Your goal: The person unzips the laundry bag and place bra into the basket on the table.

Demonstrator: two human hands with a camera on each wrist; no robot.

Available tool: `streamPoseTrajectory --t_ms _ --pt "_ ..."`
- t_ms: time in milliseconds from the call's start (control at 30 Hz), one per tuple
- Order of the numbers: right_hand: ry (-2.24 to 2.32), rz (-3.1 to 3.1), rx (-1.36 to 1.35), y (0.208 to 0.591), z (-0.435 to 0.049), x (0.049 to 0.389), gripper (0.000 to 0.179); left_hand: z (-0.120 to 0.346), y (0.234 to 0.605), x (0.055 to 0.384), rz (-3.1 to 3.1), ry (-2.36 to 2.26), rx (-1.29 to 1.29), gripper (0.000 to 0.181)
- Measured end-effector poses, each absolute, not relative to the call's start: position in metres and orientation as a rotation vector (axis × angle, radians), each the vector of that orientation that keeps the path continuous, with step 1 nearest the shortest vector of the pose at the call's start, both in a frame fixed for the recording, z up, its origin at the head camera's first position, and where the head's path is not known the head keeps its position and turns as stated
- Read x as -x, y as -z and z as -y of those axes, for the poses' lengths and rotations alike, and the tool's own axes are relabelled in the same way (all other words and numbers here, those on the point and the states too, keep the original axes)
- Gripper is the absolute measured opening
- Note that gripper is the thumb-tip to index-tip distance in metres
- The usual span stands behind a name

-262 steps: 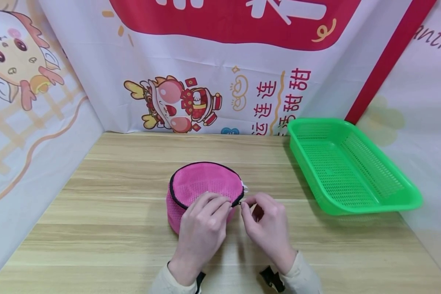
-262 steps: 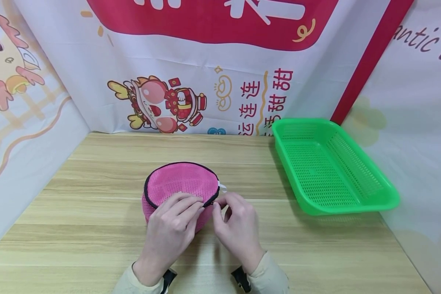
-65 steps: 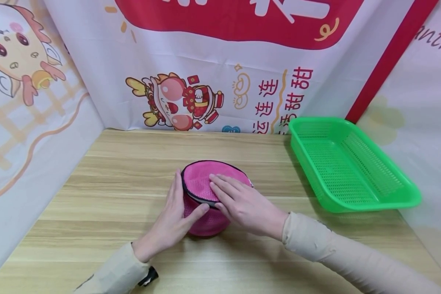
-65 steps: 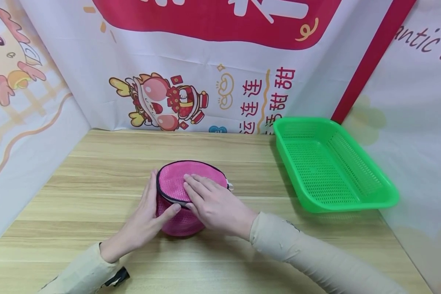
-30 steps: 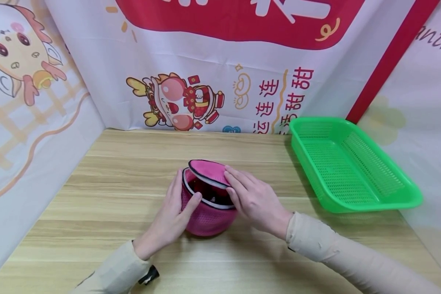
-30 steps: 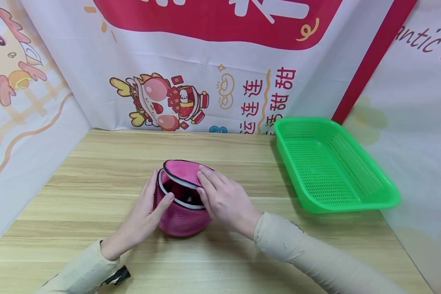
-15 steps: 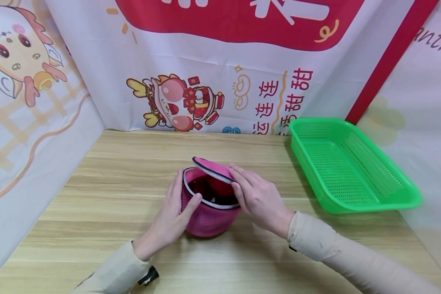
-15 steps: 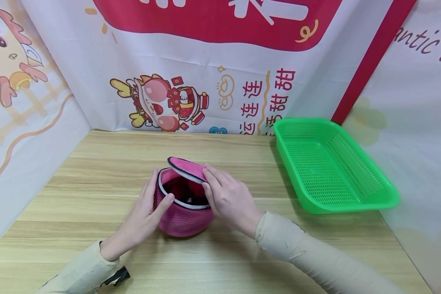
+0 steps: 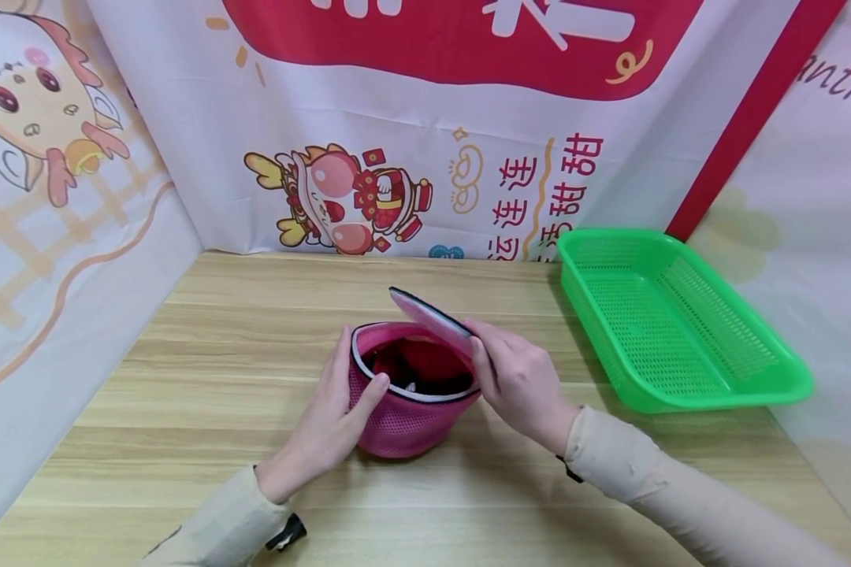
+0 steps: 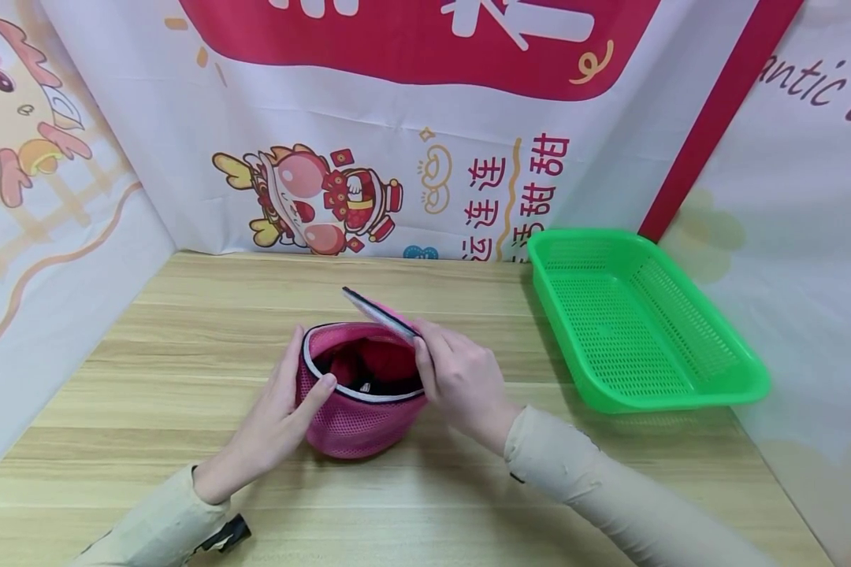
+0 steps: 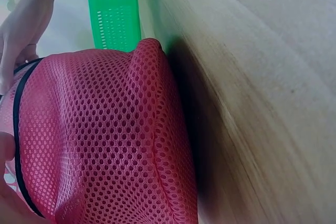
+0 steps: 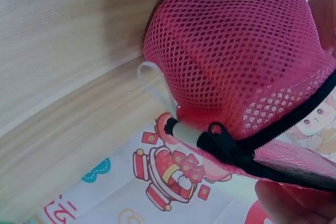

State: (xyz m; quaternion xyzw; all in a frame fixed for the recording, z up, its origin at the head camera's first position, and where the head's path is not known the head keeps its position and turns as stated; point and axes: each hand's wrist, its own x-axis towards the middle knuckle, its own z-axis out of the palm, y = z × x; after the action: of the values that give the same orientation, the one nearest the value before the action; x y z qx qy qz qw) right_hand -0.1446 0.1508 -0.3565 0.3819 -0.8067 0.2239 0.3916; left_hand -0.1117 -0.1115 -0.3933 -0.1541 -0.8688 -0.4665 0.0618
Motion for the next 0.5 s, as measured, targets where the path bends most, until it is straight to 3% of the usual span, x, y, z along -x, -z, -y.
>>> streamPoseTrajectory --t_ms 500 --pt "-0.632 2.024 -0.828 0.359 -0.171 0.155 0.025 0.110 0.394 0.111 2.622 1.385 0.471 0.081"
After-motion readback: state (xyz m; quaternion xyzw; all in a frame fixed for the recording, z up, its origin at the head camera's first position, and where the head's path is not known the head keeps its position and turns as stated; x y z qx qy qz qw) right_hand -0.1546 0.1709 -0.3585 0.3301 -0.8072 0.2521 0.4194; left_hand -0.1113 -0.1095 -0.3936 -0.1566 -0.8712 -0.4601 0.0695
